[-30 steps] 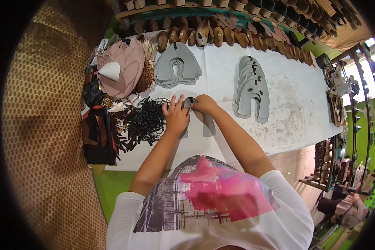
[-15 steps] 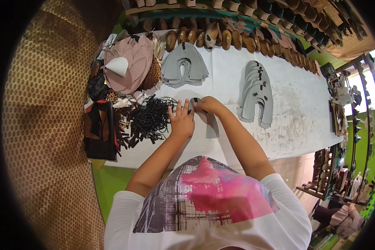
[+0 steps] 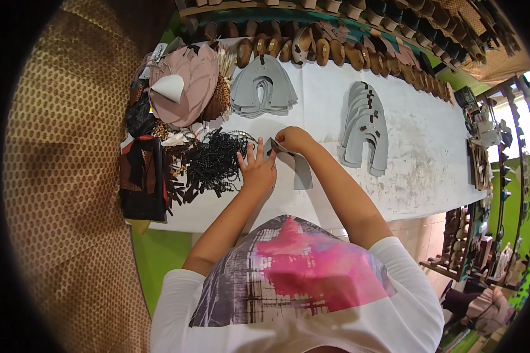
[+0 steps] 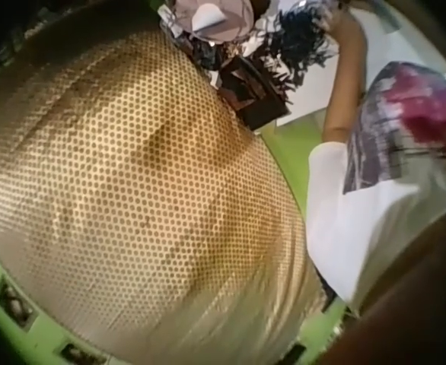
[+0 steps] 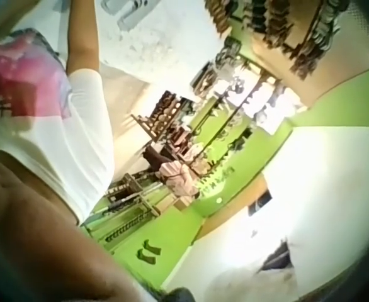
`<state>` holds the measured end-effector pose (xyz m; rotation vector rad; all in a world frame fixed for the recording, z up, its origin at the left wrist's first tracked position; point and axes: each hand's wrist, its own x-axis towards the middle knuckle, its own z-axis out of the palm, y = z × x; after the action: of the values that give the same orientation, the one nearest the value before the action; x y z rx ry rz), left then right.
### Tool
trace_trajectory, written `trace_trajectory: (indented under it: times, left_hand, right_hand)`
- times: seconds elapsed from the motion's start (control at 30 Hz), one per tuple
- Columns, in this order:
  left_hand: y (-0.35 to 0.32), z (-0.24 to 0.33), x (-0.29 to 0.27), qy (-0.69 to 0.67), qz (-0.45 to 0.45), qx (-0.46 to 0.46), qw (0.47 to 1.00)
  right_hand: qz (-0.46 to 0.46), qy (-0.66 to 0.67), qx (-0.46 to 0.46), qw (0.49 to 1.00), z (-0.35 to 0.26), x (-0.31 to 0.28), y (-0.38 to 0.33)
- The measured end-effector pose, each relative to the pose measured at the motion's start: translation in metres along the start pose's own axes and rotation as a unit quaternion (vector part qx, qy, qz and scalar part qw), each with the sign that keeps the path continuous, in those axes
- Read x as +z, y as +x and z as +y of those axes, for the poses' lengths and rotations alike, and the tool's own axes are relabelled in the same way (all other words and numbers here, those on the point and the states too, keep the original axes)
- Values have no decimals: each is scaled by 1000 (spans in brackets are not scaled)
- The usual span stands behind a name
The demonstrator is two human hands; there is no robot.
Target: Preparing and inspecting shoe upper components on a workshop workbench.
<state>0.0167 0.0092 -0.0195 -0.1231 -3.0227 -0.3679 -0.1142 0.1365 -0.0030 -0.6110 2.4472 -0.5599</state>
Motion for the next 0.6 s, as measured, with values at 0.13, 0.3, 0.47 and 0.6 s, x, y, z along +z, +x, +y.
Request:
trace_trajectory:
  times: [0.13,0.3,0.47,0.6]
  left_hand:
    - [-3,0,5,15,11,2,1000]
    - [-6,0,8,10,0,-7,1000]
    - [-9,-3,11,40,-13,-40,998]
    - [-6,2,8,55,-61,-45,996]
  right_hand:
    - [20,-81,0,996,-10,1,-7]
    - [13,-99,21,995,-12,4,-8]
    - [30,-98,-11,995,-11,6,-6]
    - [42,-90,-51,994,4,10,5]
